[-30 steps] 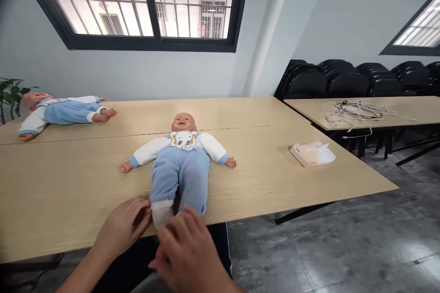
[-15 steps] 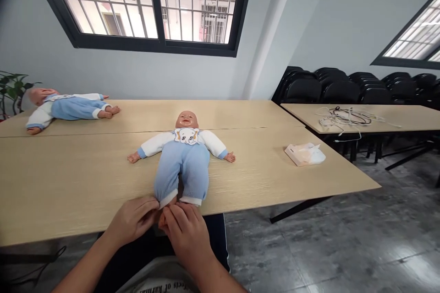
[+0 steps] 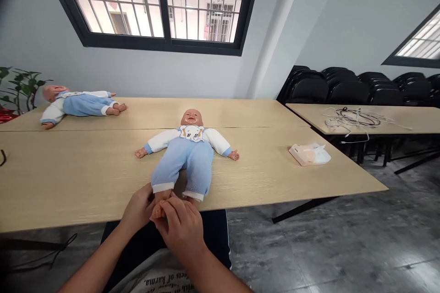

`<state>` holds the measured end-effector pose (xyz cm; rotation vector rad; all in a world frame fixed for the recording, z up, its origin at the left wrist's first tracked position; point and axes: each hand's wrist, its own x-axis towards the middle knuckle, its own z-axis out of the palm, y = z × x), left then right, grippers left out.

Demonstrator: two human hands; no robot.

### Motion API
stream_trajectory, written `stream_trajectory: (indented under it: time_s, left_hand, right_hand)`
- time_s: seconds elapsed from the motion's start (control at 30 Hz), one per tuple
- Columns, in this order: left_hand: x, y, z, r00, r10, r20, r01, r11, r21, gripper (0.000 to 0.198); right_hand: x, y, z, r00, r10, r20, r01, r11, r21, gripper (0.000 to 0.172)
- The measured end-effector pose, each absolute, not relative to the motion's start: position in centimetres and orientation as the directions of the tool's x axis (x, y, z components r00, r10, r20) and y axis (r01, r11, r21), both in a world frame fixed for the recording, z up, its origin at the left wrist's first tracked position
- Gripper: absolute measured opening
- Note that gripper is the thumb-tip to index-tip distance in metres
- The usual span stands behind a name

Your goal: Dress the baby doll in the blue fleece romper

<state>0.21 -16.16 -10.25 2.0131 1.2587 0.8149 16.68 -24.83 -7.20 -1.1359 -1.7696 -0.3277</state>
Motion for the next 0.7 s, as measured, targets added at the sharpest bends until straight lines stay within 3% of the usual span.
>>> stream_trajectory:
  time_s: [0.13, 0.27, 0.37, 0.43, 0.57, 0.7]
  left_hand:
    - [0.6, -16.4, -10.2, 0.397, 0.878, 0.269, 0.402, -0.43, 0.808, 0.028]
    - [-0.3, -17.0, -10.5, 0.539, 0.778, 0.324, 0.458, -0.593, 0.662, 0.026]
    - [-1.8, -17.1, -10.7, 0.487, 0.817, 0.307, 0.613, -0.571, 0.547, 0.031]
    - [-2.9, -17.3, -10.8, 0.429, 0.848, 0.311, 0.654, -0.529, 0.542, 0.03]
    - [-4.2, -18.5, -11.4, 0.277, 0.857, 0.434, 0.607, -0.506, 0.613, 0.026]
    - [-3.5, -20.6, -11.4, 0.383, 0.765, 0.517, 0.541, -0.64, 0.546, 0.031]
  right_hand:
    - [17.0, -24.5, -7.0, -0.091, 0.576, 0.812, 0.824, 0.502, -0.264, 0.029]
    - [17.4, -24.3, -7.0, -0.129, 0.661, 0.739, 0.845, 0.463, -0.266, 0.024]
    - [16.9, -24.4, -7.6, -0.214, 0.726, 0.653, 0.844, 0.475, -0.251, 0.019]
    - [16.5, -24.4, -8.0, -0.257, 0.75, 0.609, 0.855, 0.47, -0.219, 0.019]
    - [16.3, -24.4, -8.2, -0.309, 0.77, 0.559, 0.878, 0.456, -0.144, 0.014]
    - [18.6, -25.1, -7.6, -0.449, 0.692, 0.565, 0.758, 0.63, -0.169, 0.029]
